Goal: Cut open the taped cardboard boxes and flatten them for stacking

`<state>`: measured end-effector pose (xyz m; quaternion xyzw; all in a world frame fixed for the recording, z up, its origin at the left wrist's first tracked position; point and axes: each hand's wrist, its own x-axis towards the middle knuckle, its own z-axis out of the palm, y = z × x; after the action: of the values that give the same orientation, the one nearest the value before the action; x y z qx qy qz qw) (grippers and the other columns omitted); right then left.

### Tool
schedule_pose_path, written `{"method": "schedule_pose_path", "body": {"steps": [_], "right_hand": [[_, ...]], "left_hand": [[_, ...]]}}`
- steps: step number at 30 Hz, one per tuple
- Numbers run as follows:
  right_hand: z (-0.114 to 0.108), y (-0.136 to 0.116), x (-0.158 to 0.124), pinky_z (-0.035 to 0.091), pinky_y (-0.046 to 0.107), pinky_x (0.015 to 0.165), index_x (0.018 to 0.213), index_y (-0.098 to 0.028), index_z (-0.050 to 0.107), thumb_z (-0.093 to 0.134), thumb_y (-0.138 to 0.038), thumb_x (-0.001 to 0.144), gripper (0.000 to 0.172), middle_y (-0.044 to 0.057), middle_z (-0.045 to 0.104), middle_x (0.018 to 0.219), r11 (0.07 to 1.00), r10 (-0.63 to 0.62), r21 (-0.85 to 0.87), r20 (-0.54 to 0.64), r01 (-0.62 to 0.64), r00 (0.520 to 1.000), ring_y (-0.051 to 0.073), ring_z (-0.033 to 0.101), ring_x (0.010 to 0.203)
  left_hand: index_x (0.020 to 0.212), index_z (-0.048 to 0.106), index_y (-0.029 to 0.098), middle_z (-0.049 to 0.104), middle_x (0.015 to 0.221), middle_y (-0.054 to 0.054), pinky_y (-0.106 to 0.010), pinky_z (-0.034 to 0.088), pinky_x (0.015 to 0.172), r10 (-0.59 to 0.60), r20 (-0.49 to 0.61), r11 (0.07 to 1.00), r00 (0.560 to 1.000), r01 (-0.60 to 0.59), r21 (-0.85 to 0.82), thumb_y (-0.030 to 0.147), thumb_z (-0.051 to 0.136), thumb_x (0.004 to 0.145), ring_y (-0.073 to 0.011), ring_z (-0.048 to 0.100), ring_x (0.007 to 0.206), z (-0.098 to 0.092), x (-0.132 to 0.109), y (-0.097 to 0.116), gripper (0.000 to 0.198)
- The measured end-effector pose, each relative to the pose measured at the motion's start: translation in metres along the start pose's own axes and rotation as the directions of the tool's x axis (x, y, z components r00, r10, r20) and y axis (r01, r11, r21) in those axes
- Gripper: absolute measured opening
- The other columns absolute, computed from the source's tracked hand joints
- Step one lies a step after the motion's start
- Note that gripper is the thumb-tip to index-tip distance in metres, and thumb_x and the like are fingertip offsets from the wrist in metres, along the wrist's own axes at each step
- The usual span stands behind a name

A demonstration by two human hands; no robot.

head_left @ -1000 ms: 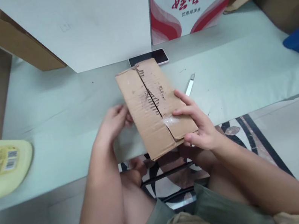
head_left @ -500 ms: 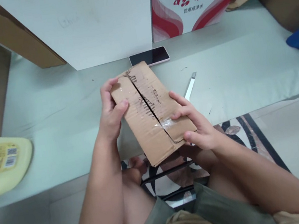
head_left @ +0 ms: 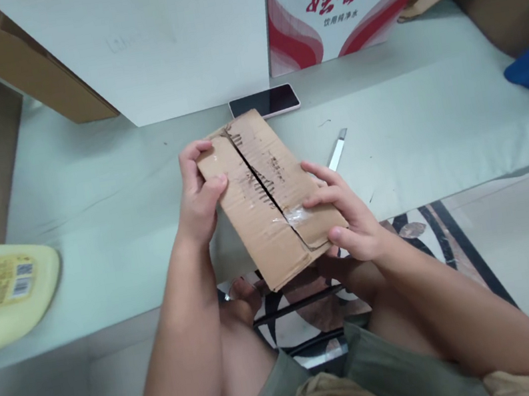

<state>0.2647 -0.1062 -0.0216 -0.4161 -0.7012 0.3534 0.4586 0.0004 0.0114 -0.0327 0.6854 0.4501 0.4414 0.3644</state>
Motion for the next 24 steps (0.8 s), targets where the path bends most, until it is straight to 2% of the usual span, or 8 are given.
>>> {"method": "schedule_pose_path", "body": {"steps": [3, 5, 8, 10, 13, 16, 19, 24], "right_hand": [[-0.003, 0.010, 0.000, 0.057, 0.049, 0.090, 0.120, -0.029, 0.062, 0.038, -0.080, 0.094, 0.062, 0.009, 0.070, 0.108, 0.997, 0.072, 0.015, -0.196, -0.070, 0.978, 0.029, 0.068, 0.103], [-0.010, 0.014, 0.003, 0.051, 0.040, 0.073, 0.114, -0.027, 0.062, 0.040, -0.071, 0.097, 0.052, 0.001, 0.058, 0.075, 0.956, 0.243, -0.086, -0.311, -0.281, 0.919, 0.023, 0.060, 0.073], [-0.020, 0.015, 0.011, 0.039, 0.035, 0.062, 0.125, -0.026, 0.063, 0.053, -0.054, 0.092, 0.044, -0.001, 0.054, 0.066, 0.697, 0.503, -0.391, -0.330, -0.601, 0.799, 0.022, 0.054, 0.064], [-0.023, 0.015, 0.016, 0.033, 0.034, 0.060, 0.133, -0.025, 0.062, 0.054, -0.050, 0.091, 0.049, 0.002, 0.061, 0.068, 0.530, 0.603, -0.567, -0.270, -0.630, 0.751, 0.025, 0.057, 0.066], [-0.023, 0.015, 0.020, 0.030, 0.033, 0.058, 0.122, -0.024, 0.066, 0.053, -0.050, 0.093, 0.041, 0.008, 0.070, 0.077, 0.445, 0.658, -0.682, -0.191, -0.581, 0.728, 0.027, 0.059, 0.068], [-0.022, 0.013, 0.021, 0.031, 0.033, 0.057, 0.109, -0.024, 0.064, 0.060, -0.047, 0.089, 0.031, 0.004, 0.069, 0.073, 0.491, 0.647, -0.637, -0.189, -0.594, 0.739, 0.023, 0.058, 0.062], [-0.019, 0.007, 0.018, 0.037, 0.031, 0.059, 0.102, -0.026, 0.057, 0.070, -0.043, 0.081, 0.029, -0.004, 0.060, 0.063, 0.675, 0.556, -0.453, -0.208, -0.583, 0.805, 0.018, 0.055, 0.057], [-0.011, -0.008, 0.002, 0.036, 0.029, 0.052, 0.090, -0.027, 0.054, 0.069, -0.043, 0.092, 0.022, -0.006, 0.050, 0.062, 0.929, 0.120, -0.265, -0.445, -0.258, 0.888, 0.012, 0.044, 0.049]], "left_hand": [[0.133, 0.048, 0.039, 0.058, 0.142, -0.007, -0.041, 0.062, 0.095, 0.011, -0.035, 1.000, 0.999, -0.010, 0.008, 0.063, 0.054, 0.090, -0.0278, 0.064, 0.124, 0.000, 0.000, 0.002, 0.049], [0.132, 0.048, 0.038, 0.058, 0.141, -0.008, -0.042, 0.062, 0.097, 0.005, -0.046, 1.000, 0.999, -0.006, -0.016, 0.061, 0.053, 0.091, -0.0280, 0.064, 0.125, 0.000, -0.001, 0.003, 0.047], [0.130, 0.049, 0.037, 0.059, 0.141, -0.008, -0.043, 0.060, 0.100, -0.007, -0.045, 0.999, 0.999, 0.005, -0.048, 0.060, 0.057, 0.088, -0.0291, 0.063, 0.125, 0.001, -0.001, 0.004, 0.049], [0.129, 0.050, 0.037, 0.059, 0.140, -0.008, -0.044, 0.059, 0.102, -0.011, -0.047, 0.998, 0.999, 0.008, -0.065, 0.062, 0.059, 0.086, -0.0296, 0.063, 0.125, 0.002, -0.001, 0.004, 0.051], [0.129, 0.051, 0.037, 0.059, 0.140, -0.007, -0.044, 0.058, 0.103, -0.019, -0.054, 0.996, 0.998, 0.015, -0.083, 0.062, 0.060, 0.085, -0.0294, 0.062, 0.126, 0.003, -0.001, 0.004, 0.052], [0.129, 0.051, 0.037, 0.059, 0.141, -0.007, -0.044, 0.059, 0.104, -0.027, -0.072, 0.998, 0.997, 0.023, -0.052, 0.059, 0.060, 0.085, -0.0287, 0.062, 0.127, 0.003, -0.002, 0.005, 0.049], [0.129, 0.051, 0.037, 0.060, 0.143, -0.007, -0.044, 0.059, 0.104, -0.026, -0.084, 0.999, 0.996, 0.025, -0.021, 0.054, 0.058, 0.088, -0.0284, 0.063, 0.129, 0.003, -0.003, 0.006, 0.046], [0.131, 0.053, 0.036, 0.060, 0.142, -0.007, -0.044, 0.057, 0.105, 0.032, -0.077, 0.998, 0.997, -0.036, -0.051, 0.064, 0.061, 0.090, -0.0292, 0.061, 0.129, 0.001, -0.004, 0.003, 0.050]]}}
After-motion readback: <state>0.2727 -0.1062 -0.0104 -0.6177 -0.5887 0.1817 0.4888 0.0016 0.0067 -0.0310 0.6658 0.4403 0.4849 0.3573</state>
